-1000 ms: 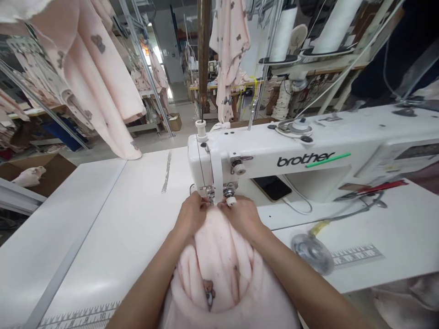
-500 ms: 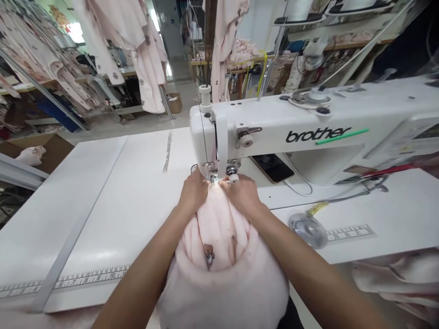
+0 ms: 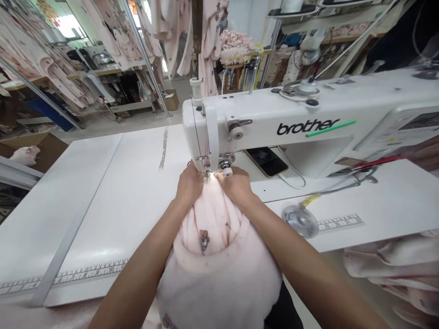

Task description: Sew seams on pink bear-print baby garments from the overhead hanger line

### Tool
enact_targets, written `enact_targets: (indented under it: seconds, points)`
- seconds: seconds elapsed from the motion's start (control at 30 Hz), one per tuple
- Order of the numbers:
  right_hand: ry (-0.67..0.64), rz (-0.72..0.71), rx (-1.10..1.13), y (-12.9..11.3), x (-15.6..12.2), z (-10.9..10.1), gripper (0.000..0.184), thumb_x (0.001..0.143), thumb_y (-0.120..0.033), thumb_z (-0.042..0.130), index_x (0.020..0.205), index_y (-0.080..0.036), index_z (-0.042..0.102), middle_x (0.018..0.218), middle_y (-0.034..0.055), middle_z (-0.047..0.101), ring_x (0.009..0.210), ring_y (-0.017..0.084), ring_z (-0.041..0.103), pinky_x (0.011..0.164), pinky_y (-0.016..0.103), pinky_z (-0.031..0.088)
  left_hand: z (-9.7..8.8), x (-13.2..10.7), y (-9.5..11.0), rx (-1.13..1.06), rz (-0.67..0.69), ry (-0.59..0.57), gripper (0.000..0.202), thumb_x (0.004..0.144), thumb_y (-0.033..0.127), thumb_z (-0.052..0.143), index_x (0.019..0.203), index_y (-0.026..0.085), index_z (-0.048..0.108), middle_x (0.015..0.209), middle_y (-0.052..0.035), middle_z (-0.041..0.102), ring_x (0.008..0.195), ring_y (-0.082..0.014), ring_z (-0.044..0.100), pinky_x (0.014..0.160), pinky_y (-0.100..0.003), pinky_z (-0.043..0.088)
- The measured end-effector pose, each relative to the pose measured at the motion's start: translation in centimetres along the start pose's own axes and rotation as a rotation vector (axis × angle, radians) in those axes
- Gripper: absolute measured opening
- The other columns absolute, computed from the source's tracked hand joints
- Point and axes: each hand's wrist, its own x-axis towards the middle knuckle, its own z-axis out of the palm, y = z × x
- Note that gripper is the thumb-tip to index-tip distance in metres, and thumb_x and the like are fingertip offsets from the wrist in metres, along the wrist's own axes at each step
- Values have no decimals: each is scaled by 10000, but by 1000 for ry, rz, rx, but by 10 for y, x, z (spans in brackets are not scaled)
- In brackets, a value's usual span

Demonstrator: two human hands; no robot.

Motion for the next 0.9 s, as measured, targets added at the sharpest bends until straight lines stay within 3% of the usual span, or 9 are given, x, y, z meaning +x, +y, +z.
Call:
enact_targets:
  seconds: [0.2,0.37,0.57,0.9]
  points:
    - [-8,-41,39,3,-1,-5,272,906,-351,420,865,-169,617,817,75,660,784,219,602,615,275,359,-3,-2,-3,-36,30,-2,278,816,180,437,1086,159,496,1043,-103,616,981,-261,582,780,-323,444]
    - [-45,-162,98,14,-8,-14,287,954,-373,336,1007,-203,561,824,8,659,773,160,598,639,223,365,-7,-4,-8,-68,37,-43,237,810,192,449,1045,174,479,864,-56,634,822,-219,609,670,-289,444]
    - [-43,-117,66,13,-9,-14,293,959,-293,285,1095,-158,507,871,64,662,793,202,600,637,253,344,-6,-2,-9,-82,9,-50,233,806,199,464,1038,178,463,913,-78,633,884,-242,600,696,-303,430]
    - [-42,-126,74,10,-11,-14,296,964,-289,276,1055,-151,522,861,64,649,798,208,591,635,263,323,-9,-10,-5,-134,20,-81,183,794,171,452,977,189,447,930,-63,640,873,-222,599,706,-288,421]
